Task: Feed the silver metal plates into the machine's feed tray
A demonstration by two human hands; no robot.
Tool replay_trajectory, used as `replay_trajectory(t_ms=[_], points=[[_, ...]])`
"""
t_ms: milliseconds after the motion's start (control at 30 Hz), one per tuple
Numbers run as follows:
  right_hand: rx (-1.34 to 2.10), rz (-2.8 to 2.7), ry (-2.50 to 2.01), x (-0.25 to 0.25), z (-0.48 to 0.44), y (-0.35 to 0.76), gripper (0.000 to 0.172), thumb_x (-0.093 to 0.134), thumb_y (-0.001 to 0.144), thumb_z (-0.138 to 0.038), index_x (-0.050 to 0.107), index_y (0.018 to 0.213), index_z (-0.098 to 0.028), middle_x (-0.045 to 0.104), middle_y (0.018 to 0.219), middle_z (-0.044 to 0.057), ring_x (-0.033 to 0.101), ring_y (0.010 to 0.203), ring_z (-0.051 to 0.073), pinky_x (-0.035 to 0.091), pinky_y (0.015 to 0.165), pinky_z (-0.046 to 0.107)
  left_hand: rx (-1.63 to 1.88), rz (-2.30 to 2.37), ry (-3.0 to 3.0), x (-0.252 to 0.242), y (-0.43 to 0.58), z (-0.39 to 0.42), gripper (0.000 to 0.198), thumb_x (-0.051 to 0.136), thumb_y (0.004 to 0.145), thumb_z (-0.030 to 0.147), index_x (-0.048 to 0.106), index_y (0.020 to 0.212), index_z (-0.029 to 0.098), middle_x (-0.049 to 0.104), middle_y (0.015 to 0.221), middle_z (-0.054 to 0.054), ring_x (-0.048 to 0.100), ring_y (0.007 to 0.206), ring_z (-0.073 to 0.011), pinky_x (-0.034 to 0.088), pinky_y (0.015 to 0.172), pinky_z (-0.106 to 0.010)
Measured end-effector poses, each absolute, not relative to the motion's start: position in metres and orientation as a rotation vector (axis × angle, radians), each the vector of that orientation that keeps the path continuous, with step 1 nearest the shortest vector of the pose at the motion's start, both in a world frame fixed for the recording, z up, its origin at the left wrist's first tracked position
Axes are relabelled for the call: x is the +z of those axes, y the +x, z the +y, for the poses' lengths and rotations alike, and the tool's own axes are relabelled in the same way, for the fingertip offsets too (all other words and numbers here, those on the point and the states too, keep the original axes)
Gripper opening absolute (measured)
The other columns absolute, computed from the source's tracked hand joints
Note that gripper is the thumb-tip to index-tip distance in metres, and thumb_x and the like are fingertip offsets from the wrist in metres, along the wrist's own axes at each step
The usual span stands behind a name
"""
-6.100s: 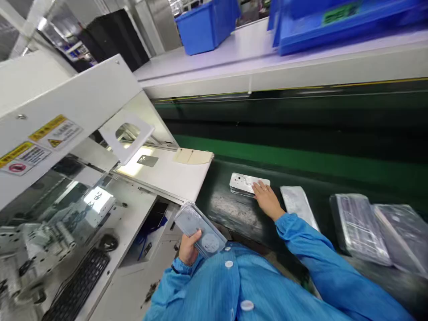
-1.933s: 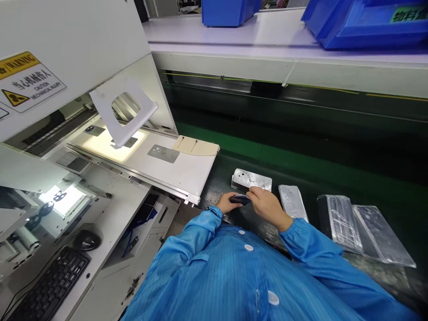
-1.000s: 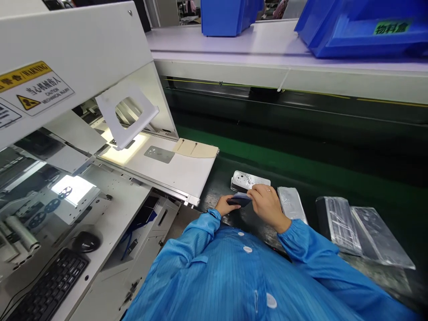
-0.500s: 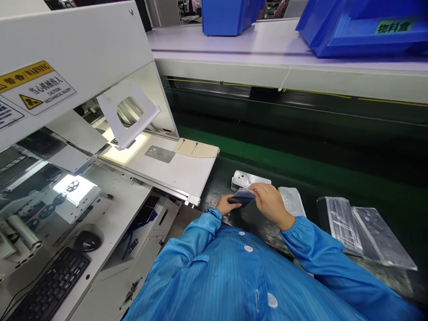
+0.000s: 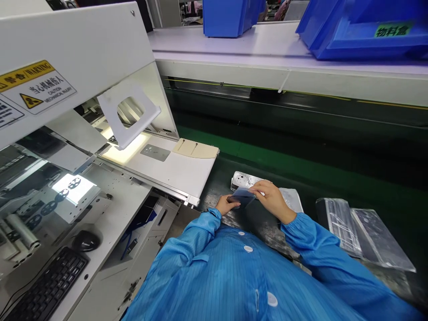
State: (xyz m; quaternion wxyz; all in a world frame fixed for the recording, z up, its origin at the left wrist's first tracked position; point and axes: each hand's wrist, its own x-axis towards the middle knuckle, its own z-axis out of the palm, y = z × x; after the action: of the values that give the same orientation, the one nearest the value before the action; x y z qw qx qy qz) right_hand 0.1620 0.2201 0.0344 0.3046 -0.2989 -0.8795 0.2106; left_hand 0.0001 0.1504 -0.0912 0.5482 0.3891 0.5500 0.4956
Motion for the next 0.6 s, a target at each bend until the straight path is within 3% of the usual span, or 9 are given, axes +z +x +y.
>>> replay_trajectory(t_ms=[233, 600], points=[[0.351, -2.405, -0.769, 0.034, 0.206, 0.159, 0.024, 0.048, 0.088, -0.023, 0.069, 0.076, -0.022, 0.063, 0.078, 0.005, 0.056, 0.076, 0.019, 0.045, 0.068, 0.033, 1.191, 1.281, 0.969, -0.09, -0.002, 0.148, 0.048, 0.085, 0.045, 0.02, 0.07, 0.09, 0.012, 0.074, 0.087, -0.006, 0.066, 0.086, -0.0217, 0.049, 0.089, -0.039], [0.323, -2.33, -0.742, 0.051, 0.2, 0.156, 0.023, 0.047, 0.087, -0.02, 0.067, 0.074, -0.022, 0.063, 0.079, 0.005, 0.055, 0.078, 0.019, 0.043, 0.071, 0.035, 1.193, 1.279, 0.961, -0.091, 0.0, 0.149, 0.047, 0.085, 0.047, 0.023, 0.069, 0.089, 0.013, 0.073, 0.084, -0.004, 0.066, 0.084, -0.0205, 0.049, 0.088, -0.039]])
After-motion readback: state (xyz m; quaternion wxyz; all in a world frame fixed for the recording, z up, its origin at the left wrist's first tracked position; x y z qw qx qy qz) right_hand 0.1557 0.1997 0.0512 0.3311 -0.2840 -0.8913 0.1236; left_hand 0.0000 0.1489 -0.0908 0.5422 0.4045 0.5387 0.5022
